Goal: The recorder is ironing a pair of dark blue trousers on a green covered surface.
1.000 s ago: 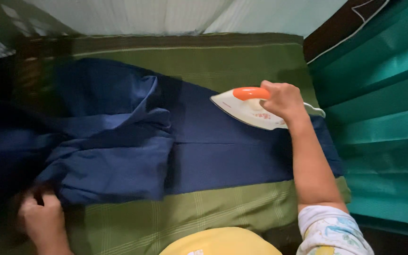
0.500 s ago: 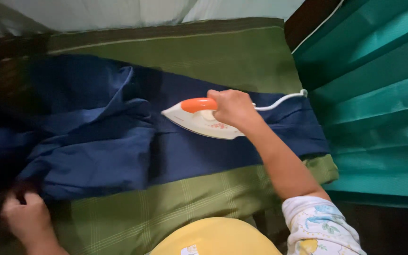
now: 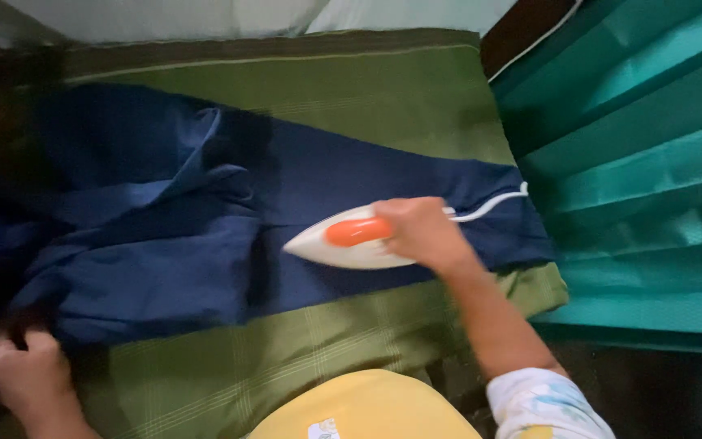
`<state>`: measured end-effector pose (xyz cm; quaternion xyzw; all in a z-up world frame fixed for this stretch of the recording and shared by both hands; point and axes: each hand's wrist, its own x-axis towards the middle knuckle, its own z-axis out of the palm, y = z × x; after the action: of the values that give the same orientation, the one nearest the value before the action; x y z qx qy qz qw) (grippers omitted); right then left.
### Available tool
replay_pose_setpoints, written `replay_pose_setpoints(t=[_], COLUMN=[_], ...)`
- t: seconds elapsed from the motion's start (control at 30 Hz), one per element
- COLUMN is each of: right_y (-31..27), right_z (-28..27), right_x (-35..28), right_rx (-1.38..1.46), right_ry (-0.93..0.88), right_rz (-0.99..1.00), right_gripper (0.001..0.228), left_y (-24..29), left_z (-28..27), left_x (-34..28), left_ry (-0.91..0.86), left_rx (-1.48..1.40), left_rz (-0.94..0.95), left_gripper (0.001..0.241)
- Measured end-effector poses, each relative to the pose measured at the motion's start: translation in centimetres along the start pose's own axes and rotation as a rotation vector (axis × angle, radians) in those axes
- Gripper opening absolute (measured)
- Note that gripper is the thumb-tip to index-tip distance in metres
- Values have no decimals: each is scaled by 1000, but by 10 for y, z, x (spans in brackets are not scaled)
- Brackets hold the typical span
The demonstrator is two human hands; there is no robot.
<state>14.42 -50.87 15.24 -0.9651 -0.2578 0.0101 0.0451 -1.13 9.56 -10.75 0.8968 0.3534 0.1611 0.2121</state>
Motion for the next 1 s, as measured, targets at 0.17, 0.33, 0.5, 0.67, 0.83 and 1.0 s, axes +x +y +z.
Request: replay_pose_setpoints(t=[0.17, 0.33, 0.5, 0.67, 0.83, 1.0], right_y=[-70, -50, -7, -1, 18, 73], right_z=[9, 6, 17, 15, 11, 14], right_x=[-7, -51, -107, -82, -12, 77], right_rx=[45, 19, -214, -265, -183, -221], right_ry=[108, 113, 272, 110, 126, 171], right_rz=[-252, -255, 174, 700, 732, 656], right_gripper=[21, 19, 22, 22, 21, 14], left_y=[8, -2, 22, -3, 11, 0], left_z=[-12, -10, -27, -5, -14, -8], left_x=[-6, -9, -16, -14, -18, -12], left_ry=[92, 149, 129, 176, 225, 143], left_rx=[-21, -10, 29, 84, 21, 73], left_rz=[187, 248, 290, 280, 331, 223], left_gripper=[34, 38, 33, 28, 32, 29])
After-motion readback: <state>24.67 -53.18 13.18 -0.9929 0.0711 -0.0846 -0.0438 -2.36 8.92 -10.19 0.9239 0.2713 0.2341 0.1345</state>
